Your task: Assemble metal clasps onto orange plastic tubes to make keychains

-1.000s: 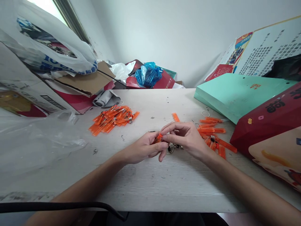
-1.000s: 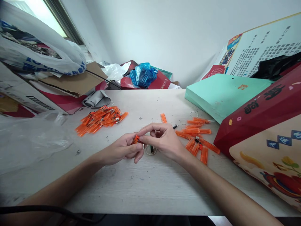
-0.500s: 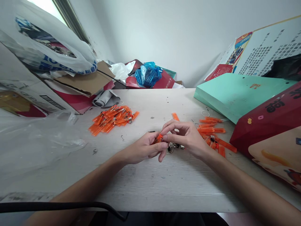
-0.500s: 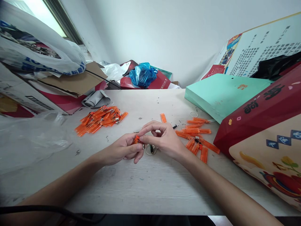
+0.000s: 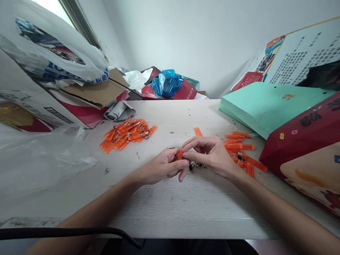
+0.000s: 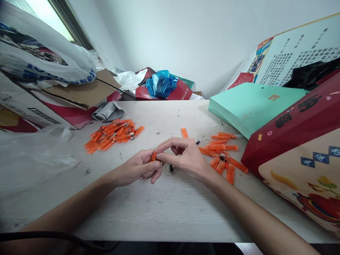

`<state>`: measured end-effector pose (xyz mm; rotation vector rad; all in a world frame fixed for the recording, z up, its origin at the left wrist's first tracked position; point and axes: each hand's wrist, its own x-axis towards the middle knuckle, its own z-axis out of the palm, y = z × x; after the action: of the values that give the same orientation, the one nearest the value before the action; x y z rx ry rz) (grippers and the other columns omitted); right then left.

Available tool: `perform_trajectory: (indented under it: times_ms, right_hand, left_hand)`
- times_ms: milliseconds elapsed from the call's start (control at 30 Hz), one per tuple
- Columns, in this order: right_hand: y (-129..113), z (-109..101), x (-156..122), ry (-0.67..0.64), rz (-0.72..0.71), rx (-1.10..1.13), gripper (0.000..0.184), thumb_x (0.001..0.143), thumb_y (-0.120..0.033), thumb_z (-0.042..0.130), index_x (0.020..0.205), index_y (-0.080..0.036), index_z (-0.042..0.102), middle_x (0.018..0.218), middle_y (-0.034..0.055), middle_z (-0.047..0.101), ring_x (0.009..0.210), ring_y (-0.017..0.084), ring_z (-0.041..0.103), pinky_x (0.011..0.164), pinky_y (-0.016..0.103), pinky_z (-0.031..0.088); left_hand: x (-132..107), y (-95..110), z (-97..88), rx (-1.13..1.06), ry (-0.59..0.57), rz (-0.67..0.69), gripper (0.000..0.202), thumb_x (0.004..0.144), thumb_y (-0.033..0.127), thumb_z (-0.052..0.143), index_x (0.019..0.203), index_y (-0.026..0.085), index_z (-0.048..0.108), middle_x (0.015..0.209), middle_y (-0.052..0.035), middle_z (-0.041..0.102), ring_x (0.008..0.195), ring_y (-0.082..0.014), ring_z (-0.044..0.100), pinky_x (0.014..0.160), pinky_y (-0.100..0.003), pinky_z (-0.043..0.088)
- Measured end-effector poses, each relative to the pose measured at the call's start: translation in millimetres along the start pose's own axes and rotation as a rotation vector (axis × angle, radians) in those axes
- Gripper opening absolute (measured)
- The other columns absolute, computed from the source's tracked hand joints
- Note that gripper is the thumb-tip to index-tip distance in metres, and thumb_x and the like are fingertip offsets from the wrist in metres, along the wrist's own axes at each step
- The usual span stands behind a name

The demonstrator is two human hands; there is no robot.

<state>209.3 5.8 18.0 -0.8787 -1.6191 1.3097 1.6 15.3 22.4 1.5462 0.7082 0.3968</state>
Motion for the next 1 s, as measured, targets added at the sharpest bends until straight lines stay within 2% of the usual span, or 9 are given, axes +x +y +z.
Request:
perform_trajectory:
  times_ms: [100,200,367,467,667,833,1000]
  right_hand:
    - [-0.6,-1.3,1.0,0.016,-0.019,-0.026,0.011,0.088,-0.036,0.075,0.089,-0.026,0.079,0.094,0.0021,0.077,0.069,0.015,0.063,0.062,0.033,0.043]
    - [-1.4,-1.6,1.4,0.034,-0.056,-0.082,0.010,0.088,-0.035,0.076,0.087,-0.026,0.079,0.096,0.0017,0.077,0.076,0.017,0.066,0.067,0.034,0.046]
    - [-0.7,-1.4,1.2,0.000,-0.019,-0.102,0.018,0.091,-0.044,0.072,0.089,-0.026,0.077,0.094,0.0026,0.077,0.074,0.018,0.069,0.066,0.034,0.047]
    - [0.6,-1.4,0.7,0.006,0.002,-0.107,0.020,0.092,-0.044,0.072,0.090,-0.024,0.077,0.085,0.0030,0.076,0.066,0.016,0.065,0.058,0.030,0.042]
    - [4.4,-0.8,1.6,0.036,0.025,-0.049,0.025,0.088,-0.046,0.075,0.091,-0.022,0.078,0.062,0.0003,0.067,0.051,0.010,0.049,0.048,0.026,0.033]
    - [6.9,0.0,3.4,0.094,0.008,-0.075,0.021,0.086,-0.042,0.078,0.088,-0.022,0.080,0.056,-0.0023,0.059,0.052,0.010,0.045,0.050,0.026,0.031]
    - [6.9,-0.4,3.3,0.104,-0.010,-0.116,0.014,0.086,-0.035,0.078,0.088,-0.021,0.080,0.061,-0.0025,0.064,0.054,0.009,0.046,0.051,0.025,0.034]
  left_hand:
    - [0.0,-0.4,-0.2,0.025,0.008,0.010,0.035,0.099,0.047,0.055,0.082,0.017,0.057,0.065,0.0017,0.059,0.051,-0.0078,0.036,0.050,-0.023,0.033]
    - [0.4,-0.8,-0.1,0.050,0.016,0.015,0.037,0.100,0.048,0.054,0.081,0.016,0.058,0.065,0.0008,0.060,0.050,-0.0077,0.035,0.050,-0.023,0.035]
    - [0.6,-3.0,1.4,0.111,0.069,-0.011,0.037,0.100,0.046,0.056,0.077,0.016,0.058,0.067,-0.0002,0.061,0.053,-0.0088,0.038,0.049,-0.023,0.032]
    - [0.7,-3.3,3.4,0.151,0.107,-0.025,0.034,0.100,0.042,0.056,0.078,0.016,0.058,0.069,-0.0001,0.061,0.057,-0.0100,0.043,0.053,-0.024,0.035]
    - [3.0,-3.6,7.8,0.187,0.198,0.014,0.014,0.098,0.026,0.057,0.087,0.018,0.058,0.071,0.0024,0.062,0.069,-0.0124,0.055,0.067,-0.025,0.043]
    - [4.2,-8.8,8.7,0.258,0.254,0.036,0.012,0.099,0.026,0.055,0.090,0.018,0.056,0.072,0.0027,0.061,0.069,-0.0127,0.056,0.068,-0.026,0.044]
    - [3.4,-11.8,9.4,0.335,0.300,0.037,0.017,0.099,0.025,0.052,0.083,0.019,0.053,0.072,0.0031,0.060,0.068,-0.0126,0.054,0.065,-0.026,0.042]
